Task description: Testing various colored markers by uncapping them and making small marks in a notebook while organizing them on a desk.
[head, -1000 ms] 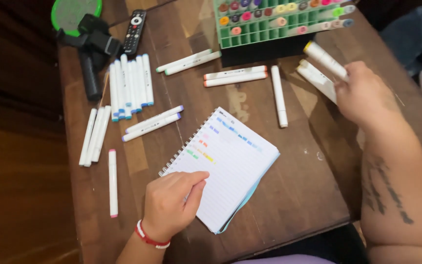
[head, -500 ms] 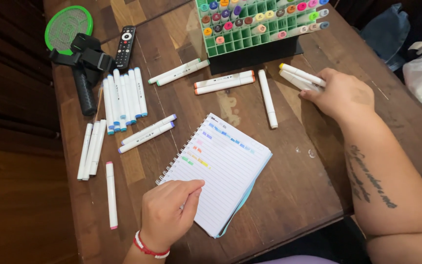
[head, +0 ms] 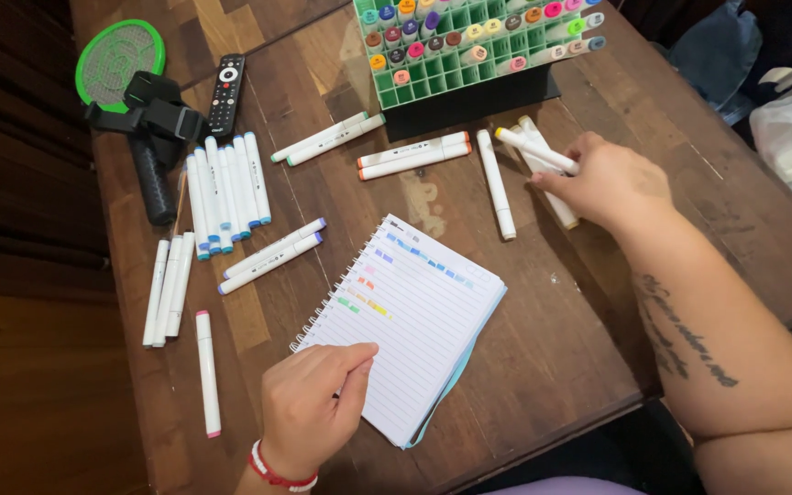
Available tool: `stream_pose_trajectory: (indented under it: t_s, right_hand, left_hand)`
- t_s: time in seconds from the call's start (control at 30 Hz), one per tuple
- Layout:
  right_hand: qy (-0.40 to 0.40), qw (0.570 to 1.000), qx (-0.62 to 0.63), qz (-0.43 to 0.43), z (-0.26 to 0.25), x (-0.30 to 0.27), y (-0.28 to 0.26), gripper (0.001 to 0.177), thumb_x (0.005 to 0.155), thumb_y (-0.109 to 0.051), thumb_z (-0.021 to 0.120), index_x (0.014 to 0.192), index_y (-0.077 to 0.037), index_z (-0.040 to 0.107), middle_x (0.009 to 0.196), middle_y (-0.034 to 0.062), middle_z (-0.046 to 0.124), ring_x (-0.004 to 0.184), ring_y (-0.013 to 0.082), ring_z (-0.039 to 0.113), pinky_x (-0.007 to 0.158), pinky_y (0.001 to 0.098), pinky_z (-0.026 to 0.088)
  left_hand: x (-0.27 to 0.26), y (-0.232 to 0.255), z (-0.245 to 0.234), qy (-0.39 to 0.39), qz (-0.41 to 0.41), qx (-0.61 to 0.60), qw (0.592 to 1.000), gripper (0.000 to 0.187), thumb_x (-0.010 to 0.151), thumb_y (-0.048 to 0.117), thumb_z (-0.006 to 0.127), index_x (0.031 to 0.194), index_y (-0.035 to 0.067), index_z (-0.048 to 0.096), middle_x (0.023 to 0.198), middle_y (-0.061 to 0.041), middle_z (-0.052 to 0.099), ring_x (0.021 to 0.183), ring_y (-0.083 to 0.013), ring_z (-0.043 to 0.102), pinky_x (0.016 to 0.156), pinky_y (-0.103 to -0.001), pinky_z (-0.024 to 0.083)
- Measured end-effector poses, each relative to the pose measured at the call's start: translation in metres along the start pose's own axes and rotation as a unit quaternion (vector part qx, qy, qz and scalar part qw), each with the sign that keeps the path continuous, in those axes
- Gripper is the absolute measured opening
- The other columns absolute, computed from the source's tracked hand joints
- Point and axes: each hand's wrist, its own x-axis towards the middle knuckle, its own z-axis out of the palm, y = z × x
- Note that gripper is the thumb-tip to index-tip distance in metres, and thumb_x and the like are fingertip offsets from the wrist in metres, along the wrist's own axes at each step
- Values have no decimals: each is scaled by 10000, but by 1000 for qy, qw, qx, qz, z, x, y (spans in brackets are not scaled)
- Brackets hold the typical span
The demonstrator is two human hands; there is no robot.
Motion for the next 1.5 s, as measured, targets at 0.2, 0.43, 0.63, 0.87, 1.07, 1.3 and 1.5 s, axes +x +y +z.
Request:
stream_pose_trajectory:
  t_s: [0.2,0.43,0.63,0.87,1.07,1.3,1.5]
  right_hand:
    - [-12,1000,27,-9,2,-3,-3,546,964,-661,599,1280,-218,555,1037,69,747,959,312,687,772,460,504]
    - [37,999,-13,-37,-3,7,13,371,988,-543,616,1287,-329,663,1111,63,741,1028,334,681,796,486,530]
    - [67,997,-36,-34,0,21,21,336,1024,-417,552,1342,-429,659,1187,92,730,1114,383,652,859,517,527]
    - [166,976,-2,-139,31,62,31,246,1014,-340,570,1205,-421,703,1073,69,736,982,377,673,735,517,534]
    - [172,972,22,-159,24,47,30,432,1000,-352,557,1431,-323,572,1124,125,717,1022,422,649,774,554,520]
    - [44,997,-43,-37,11,-25,29,470,1130,-453,307,1130,-69,579,1070,216,738,942,487,692,791,582,531]
    - [61,995,-71,27,29,-32,54,453,1037,-530,408,1292,-211,605,1149,99,769,1052,401,717,869,508,543]
  left_hand:
    - [-1,0,0,-2,-1,3,1000,114,930,63,649,924,120,747,738,23,718,601,-151,646,533,-269,475]
    - [2,1,-1,0,5,5,1000,116,931,60,644,918,116,744,724,19,705,579,-151,621,534,-271,470]
    - [2,1,-2,-6,3,1,1000,94,925,61,663,925,111,743,737,15,716,591,-154,636,546,-269,483]
    - [0,-1,-1,-12,-4,12,1000,109,932,80,643,926,123,743,762,19,732,615,-165,653,556,-283,482]
    - [0,1,-2,-12,1,10,1000,101,934,80,647,928,120,739,749,24,724,602,-153,642,542,-275,473]
    - [-1,0,-2,-1,-2,10,1000,113,928,65,650,924,121,749,751,26,728,595,-145,637,542,-270,478]
    - [0,3,-1,-10,3,5,1000,116,928,61,649,922,126,745,758,35,732,607,-140,642,556,-268,487]
